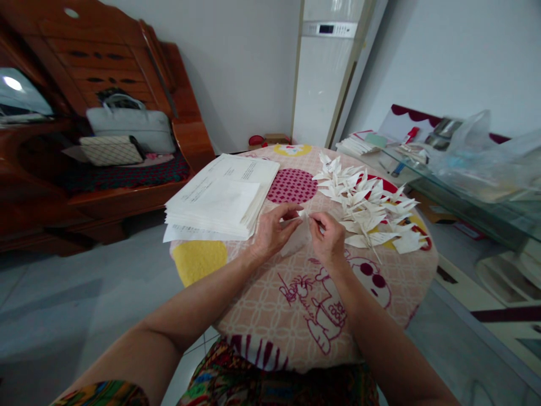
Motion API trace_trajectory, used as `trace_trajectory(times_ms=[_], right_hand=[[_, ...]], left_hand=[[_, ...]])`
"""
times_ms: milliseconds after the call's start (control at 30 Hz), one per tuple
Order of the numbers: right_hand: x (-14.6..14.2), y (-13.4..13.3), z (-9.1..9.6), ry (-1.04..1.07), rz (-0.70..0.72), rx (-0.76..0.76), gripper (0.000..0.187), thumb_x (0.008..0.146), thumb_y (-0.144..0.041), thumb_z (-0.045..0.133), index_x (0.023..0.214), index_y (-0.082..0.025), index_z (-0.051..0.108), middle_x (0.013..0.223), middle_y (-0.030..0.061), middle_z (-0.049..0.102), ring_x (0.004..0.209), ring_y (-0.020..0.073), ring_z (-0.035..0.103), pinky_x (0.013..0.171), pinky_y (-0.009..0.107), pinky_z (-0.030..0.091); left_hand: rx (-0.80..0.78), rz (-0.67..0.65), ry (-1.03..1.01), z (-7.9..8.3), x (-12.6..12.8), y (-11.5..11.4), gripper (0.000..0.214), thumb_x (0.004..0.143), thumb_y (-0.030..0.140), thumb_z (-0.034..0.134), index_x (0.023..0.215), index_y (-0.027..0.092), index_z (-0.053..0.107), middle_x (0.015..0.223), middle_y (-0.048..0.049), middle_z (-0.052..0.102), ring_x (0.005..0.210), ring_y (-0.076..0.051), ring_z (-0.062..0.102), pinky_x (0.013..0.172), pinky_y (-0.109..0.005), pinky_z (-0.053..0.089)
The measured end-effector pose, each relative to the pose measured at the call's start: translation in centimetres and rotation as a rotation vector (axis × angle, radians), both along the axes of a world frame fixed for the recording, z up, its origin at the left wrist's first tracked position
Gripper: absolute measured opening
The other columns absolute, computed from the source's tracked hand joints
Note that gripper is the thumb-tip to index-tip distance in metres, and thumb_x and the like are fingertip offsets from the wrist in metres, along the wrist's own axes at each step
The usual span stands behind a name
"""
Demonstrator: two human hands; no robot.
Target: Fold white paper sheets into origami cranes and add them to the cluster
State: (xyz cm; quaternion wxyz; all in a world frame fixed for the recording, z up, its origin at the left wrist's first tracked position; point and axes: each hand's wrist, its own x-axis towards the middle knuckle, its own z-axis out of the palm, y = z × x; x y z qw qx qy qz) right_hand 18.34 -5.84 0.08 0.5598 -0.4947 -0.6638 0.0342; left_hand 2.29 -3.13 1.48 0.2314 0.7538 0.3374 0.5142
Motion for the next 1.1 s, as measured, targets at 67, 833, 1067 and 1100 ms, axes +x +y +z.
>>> trace_trajectory(times_ms=[67, 833, 1067, 1100], right_hand=[[0.0, 0.0, 0.1, 0.002, 0.001, -0.004, 0.016, 0.088, -0.021, 0.051, 0.084, -0.020, 0.066, 0.078, 0.0052, 0.069, 0.073, 0.0181, 0.065, 0.070, 0.030, 0.052], [0.8, 0.0, -0.1, 0.066, -0.100, 0.030, 0.017, 0.090, -0.030, 0.054, 0.082, -0.021, 0.066, 0.074, 0.0039, 0.069, 0.067, 0.0186, 0.062, 0.067, 0.032, 0.051], [1.0, -0.2, 0.1, 0.161, -0.074, 0.020, 0.017, 0.090, -0.033, 0.058, 0.085, -0.020, 0.069, 0.076, 0.0036, 0.071, 0.068, 0.0186, 0.064, 0.068, 0.032, 0.053], [1.0, -0.2, 0.2, 0.185, -0.070, 0.009, 0.017, 0.090, -0.033, 0.059, 0.085, -0.021, 0.070, 0.076, 0.0033, 0.071, 0.068, 0.0185, 0.064, 0.068, 0.032, 0.053]], left_hand=[[-0.017, -0.003, -0.007, -0.1, -0.1, 0.1, 0.026, 0.086, 0.021, 0.067, 0.112, 0.019, 0.069, 0.086, -0.0014, 0.070, 0.075, -0.011, 0.062, 0.073, -0.023, 0.051], [-0.322, -0.141, -0.377, 0.1, -1.4, 1.4, 0.047, 0.093, 0.056, 0.054, 0.096, 0.014, 0.074, 0.079, -0.0069, 0.070, 0.067, -0.013, 0.063, 0.063, -0.025, 0.052], [-0.441, -0.167, -0.264, -0.2, -2.7, 1.9, 0.022, 0.079, 0.034, 0.074, 0.090, 0.015, 0.075, 0.057, 0.0027, 0.060, 0.044, -0.007, 0.048, 0.042, -0.019, 0.039], [-0.427, -0.178, -0.254, -0.1, -2.6, 1.8, 0.021, 0.079, 0.034, 0.074, 0.089, 0.015, 0.075, 0.060, 0.0012, 0.063, 0.047, -0.007, 0.051, 0.044, -0.019, 0.041]])
